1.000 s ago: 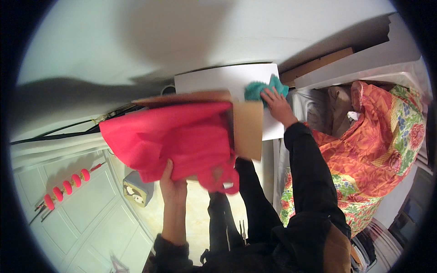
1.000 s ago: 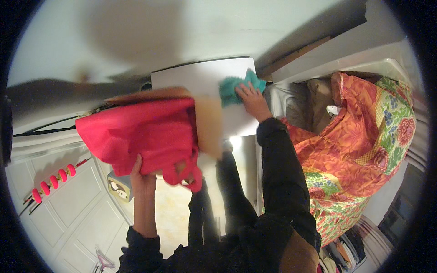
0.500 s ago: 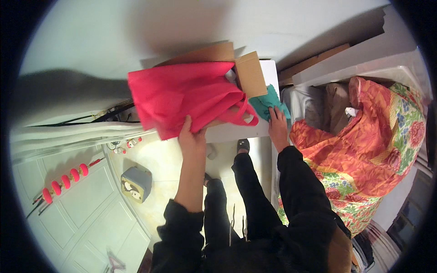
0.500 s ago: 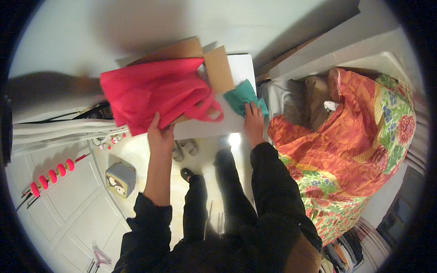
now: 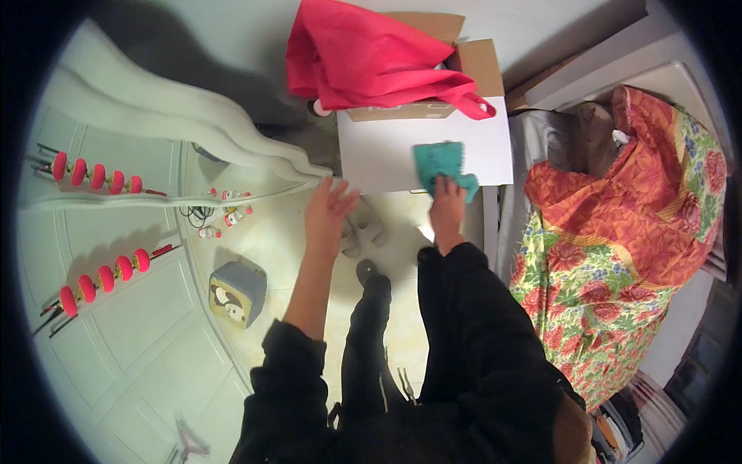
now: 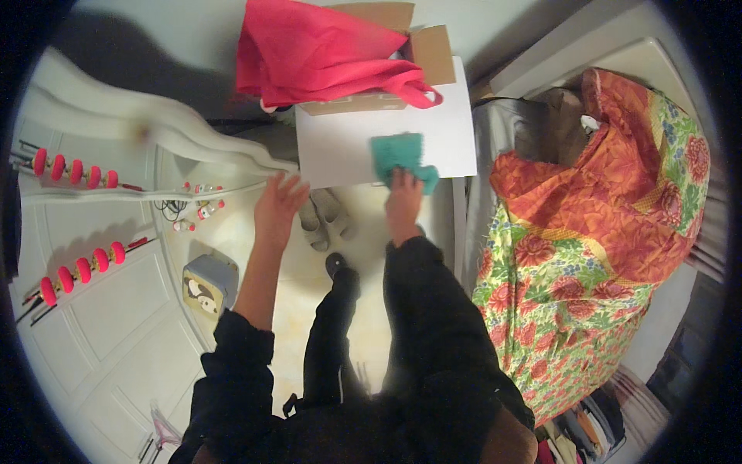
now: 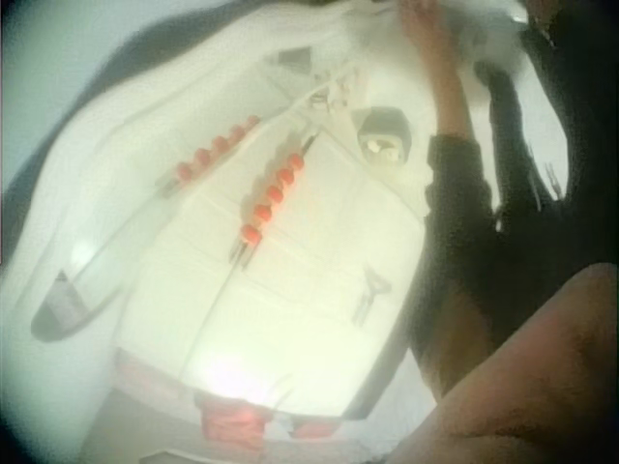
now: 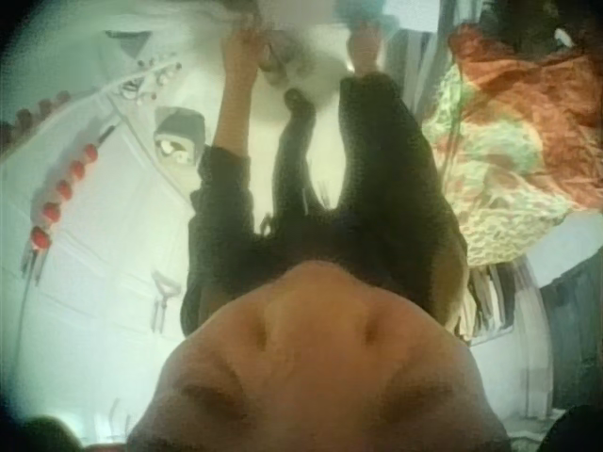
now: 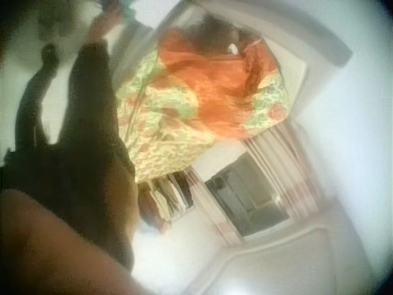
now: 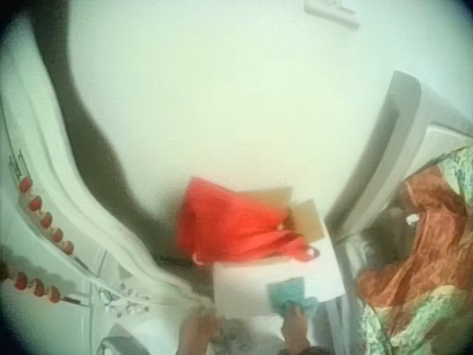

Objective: The person wipes a string of red lanterns, a mirror, a hairdryer, a door, and a bedside table using a teal cloth. They move a red bag and a box to access the table surface, open and close a drawer, and wipe the wall above the table.

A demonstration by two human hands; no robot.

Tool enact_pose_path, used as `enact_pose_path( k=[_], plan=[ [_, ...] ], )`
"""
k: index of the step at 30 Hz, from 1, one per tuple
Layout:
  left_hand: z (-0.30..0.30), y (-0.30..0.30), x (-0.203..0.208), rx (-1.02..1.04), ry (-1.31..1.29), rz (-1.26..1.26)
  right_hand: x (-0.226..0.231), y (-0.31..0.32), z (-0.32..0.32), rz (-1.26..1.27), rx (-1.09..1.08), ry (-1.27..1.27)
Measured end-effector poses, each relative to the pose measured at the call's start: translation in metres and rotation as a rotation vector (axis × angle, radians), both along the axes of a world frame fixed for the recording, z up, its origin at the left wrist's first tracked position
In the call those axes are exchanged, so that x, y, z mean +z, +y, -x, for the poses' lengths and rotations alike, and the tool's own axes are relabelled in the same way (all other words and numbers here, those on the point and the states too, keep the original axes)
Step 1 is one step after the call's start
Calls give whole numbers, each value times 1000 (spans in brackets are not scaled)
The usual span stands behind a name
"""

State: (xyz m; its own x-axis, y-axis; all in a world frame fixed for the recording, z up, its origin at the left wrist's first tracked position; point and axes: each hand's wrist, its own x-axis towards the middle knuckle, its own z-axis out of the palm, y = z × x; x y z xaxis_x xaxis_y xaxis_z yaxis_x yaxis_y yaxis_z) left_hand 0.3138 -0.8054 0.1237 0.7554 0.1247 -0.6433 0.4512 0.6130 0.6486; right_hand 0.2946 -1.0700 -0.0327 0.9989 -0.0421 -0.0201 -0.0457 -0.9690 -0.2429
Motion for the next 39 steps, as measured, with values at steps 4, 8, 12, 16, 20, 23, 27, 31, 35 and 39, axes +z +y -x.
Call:
enact_pose_path(
  k=[4,8,12,16,20,23,27,31,35,39],
  plan=[
    [98,24,-76,74,180,-10,9,109,10,-91,292,-196],
    [140,1,-121,13,283,-43,10,110,5,-286,394,-328],
    [131,-19,-156,-74,177,-110,-41,1,11,-254,257,-490],
    [109,-27,-217,39,17,-132,-32,-57,14,-458,-242,-682],
    [81,-46,-247,123,-159,-216,-92,-70,5,-647,-516,-984],
    [55,-44,-242,133,-242,-205,-117,-42,-10,-674,-609,-1065],
    [29,-22,-251,110,-476,-161,-106,25,-11,-716,-567,-1058],
    [22,-32,-258,207,-364,-108,-125,109,6,-660,-226,-946],
    [30,-15,-261,259,-240,-249,-160,157,25,-496,297,-672],
    [17,24,-303,95,-223,-484,-192,143,22,-617,189,-703]
  ],
)
